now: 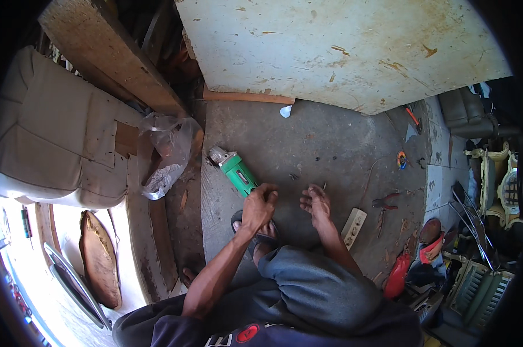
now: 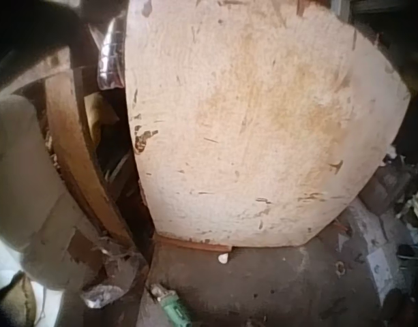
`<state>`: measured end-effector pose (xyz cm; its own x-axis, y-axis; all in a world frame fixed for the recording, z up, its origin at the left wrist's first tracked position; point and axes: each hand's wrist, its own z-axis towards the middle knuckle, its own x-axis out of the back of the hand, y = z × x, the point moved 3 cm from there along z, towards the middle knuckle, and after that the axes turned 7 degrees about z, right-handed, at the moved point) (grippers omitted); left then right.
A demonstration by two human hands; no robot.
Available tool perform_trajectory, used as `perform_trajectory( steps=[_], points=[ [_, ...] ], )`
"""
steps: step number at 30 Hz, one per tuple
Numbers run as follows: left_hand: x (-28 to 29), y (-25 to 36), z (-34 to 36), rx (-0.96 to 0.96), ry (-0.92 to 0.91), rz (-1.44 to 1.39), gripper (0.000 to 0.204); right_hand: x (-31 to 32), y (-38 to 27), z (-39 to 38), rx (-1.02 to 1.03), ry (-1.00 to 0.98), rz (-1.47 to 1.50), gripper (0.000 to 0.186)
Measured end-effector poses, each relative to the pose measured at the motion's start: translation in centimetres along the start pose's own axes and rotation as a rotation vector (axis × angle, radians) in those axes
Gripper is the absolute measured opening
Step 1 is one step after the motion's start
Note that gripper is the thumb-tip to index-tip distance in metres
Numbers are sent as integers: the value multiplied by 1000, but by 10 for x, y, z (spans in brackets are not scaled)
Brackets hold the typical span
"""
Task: The person holds a green angle grinder while sitting on the floor, using a screwdriver to tighten or remove screws on the tool's body. They handle small parts and eventually pick up a phone.
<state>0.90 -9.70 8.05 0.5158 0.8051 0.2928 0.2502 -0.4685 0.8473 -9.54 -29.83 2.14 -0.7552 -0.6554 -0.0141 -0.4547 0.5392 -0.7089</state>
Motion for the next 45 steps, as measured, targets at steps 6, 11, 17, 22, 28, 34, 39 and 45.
perform_trajectory(
  steps=[6, 11, 17, 22, 28, 34, 39, 45],
  points=[
    [50, 3, 3, -37, 88, -150, 26, 1, 26, -27, 132, -153, -425, 26],
    [84, 5, 12, -26, 158, -302, 25, 4, 38, -47, 178, -215, -697, 24],
    [122, -2, 10, -15, 258, -413, 23, -25, -3, -26, 937, -117, -1074, 19],
    [135, -5, 7, -19, 272, -468, 23, -47, -31, 3, 1020, -189, -1190, 18],
    [140, -13, 7, -35, 343, -403, 22, -32, -12, -12, 970, -210, -1008, 11],
    [159, 16, -15, -17, 322, -389, 23, 14, 8, -42, 839, -248, -1192, 24],
    [197, 43, -44, 53, 147, 221, 29, 9, -64, -126, 554, -240, -1173, 26],
    [254, 158, -151, 304, 52, 169, 37, -54, -262, -287, 594, -272, -932, 21]
  ],
)
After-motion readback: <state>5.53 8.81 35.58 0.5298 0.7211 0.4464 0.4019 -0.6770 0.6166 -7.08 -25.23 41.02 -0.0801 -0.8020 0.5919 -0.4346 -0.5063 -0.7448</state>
